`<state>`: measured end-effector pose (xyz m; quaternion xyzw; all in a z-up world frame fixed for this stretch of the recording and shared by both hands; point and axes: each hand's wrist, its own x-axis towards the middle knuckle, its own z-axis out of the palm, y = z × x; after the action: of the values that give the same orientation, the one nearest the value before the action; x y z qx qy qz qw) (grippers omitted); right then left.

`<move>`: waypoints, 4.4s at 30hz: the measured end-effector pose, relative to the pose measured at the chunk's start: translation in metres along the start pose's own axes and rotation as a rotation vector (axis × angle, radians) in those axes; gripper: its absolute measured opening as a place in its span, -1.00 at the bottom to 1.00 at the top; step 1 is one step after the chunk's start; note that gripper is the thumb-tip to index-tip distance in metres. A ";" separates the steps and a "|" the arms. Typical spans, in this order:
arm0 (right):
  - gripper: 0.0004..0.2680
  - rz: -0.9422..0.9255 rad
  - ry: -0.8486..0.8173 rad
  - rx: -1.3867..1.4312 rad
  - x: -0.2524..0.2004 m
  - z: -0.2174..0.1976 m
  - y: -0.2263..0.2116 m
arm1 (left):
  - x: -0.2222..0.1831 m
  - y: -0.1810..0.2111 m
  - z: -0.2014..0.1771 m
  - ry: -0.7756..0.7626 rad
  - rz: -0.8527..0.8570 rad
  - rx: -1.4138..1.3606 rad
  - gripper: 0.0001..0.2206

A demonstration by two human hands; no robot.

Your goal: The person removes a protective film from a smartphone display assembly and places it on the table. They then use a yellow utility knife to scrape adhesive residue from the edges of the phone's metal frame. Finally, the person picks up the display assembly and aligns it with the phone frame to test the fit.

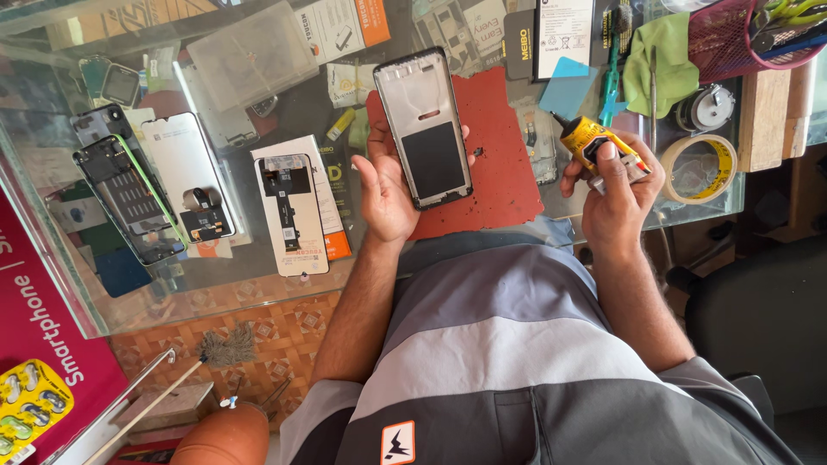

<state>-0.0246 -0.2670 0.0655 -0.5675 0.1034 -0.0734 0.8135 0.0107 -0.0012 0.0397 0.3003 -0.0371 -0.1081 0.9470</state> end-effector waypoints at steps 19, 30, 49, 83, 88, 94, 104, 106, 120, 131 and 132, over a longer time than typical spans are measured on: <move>-0.79 0.011 -0.011 -0.051 0.001 0.002 -0.003 | -0.023 0.007 -0.062 -0.070 -0.429 -0.201 0.27; -0.79 0.046 -0.062 -0.073 0.003 0.000 0.002 | -0.015 0.026 -0.025 0.124 -0.533 0.003 0.23; -0.74 -0.247 -0.321 -0.766 -0.004 0.051 -0.012 | 0.008 -0.024 -0.043 0.060 -0.125 0.088 0.04; -0.89 -0.715 -0.298 -1.105 0.026 0.089 -0.008 | 0.010 -0.016 -0.024 -0.140 -0.124 0.005 -0.04; -0.90 -0.710 -0.292 -1.110 0.027 0.087 -0.006 | 0.009 -0.015 -0.023 -0.154 -0.124 -0.004 -0.05; -0.87 -0.716 -0.394 -1.052 0.013 0.081 -0.006 | 0.012 -0.013 -0.020 -0.129 -0.128 0.015 -0.03; -0.86 -0.759 -0.433 -1.062 0.009 0.081 -0.006 | 0.012 -0.011 -0.016 -0.100 -0.131 0.005 -0.03; -0.87 -0.723 -0.369 -1.081 0.011 0.077 -0.008 | 0.012 -0.012 -0.017 -0.099 -0.127 0.000 -0.02; -0.90 -0.686 -0.292 -1.045 0.006 0.055 -0.007 | 0.012 -0.016 -0.022 -0.079 -0.139 0.002 -0.05; -0.86 -0.627 -0.332 -1.111 -0.010 0.045 -0.002 | 0.014 -0.016 -0.020 -0.069 -0.119 -0.037 -0.06; -0.86 -0.626 -0.327 -1.106 -0.011 0.044 -0.002 | 0.014 -0.016 -0.020 -0.070 -0.118 -0.039 -0.06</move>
<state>-0.0244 -0.2256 0.0831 -0.9093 -0.1690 -0.1555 0.3470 0.0238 -0.0054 0.0142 0.2795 -0.0503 -0.1749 0.9428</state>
